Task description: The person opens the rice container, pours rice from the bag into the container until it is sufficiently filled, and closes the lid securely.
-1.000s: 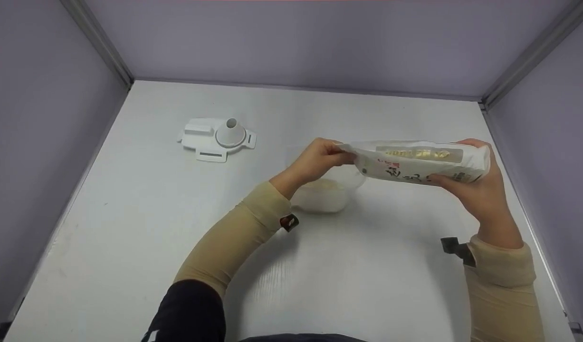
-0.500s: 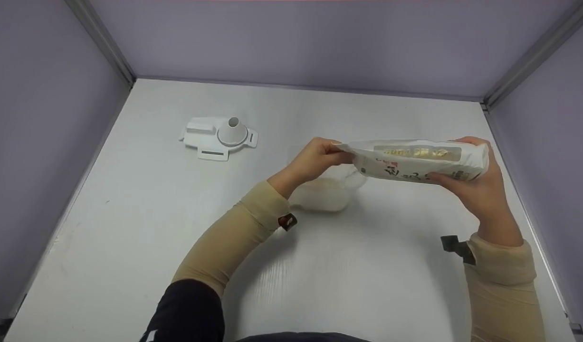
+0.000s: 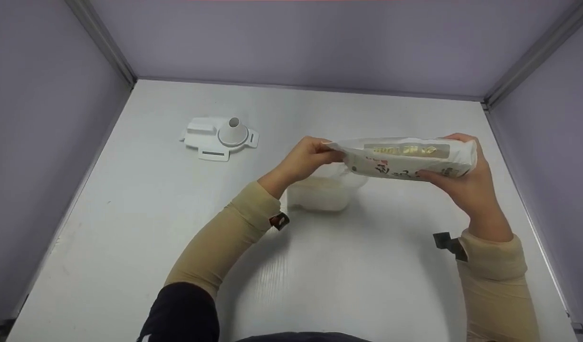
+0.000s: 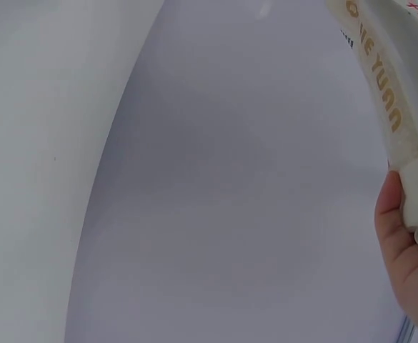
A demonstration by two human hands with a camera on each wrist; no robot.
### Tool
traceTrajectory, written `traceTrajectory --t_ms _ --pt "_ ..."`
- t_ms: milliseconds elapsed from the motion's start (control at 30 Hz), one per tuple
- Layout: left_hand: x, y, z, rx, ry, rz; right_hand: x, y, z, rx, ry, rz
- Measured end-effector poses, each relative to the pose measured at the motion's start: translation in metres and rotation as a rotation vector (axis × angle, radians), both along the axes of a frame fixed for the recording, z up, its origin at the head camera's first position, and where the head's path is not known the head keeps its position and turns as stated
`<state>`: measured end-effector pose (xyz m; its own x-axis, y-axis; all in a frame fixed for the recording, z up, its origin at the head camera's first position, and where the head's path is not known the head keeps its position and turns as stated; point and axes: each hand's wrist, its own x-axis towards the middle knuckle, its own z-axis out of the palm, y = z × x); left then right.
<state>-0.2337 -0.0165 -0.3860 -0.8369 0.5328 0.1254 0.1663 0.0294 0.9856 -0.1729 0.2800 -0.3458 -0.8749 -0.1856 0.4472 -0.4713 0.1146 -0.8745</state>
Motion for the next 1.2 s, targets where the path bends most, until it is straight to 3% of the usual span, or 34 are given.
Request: traceTrajectory --t_ms 133,400,633,1200 --pt "0.001 -0.007 0.001 0.015 -0.005 0.010 -0.002 -0.006 0.000 0.021 -0.016 -0.019" --pt "0.002 -0.023 0.001 0.016 0.017 0.040 -0.008 -0.020 -0.002 0.041 0.053 0.023" --pt "0.002 -0.035 0.000 0.025 0.012 0.067 -0.012 -0.033 -0.002 0.100 0.061 -0.012" --pt "-0.003 -0.048 -0.006 0.087 0.019 0.111 -0.016 -0.051 -0.003 0.162 0.112 -0.042"
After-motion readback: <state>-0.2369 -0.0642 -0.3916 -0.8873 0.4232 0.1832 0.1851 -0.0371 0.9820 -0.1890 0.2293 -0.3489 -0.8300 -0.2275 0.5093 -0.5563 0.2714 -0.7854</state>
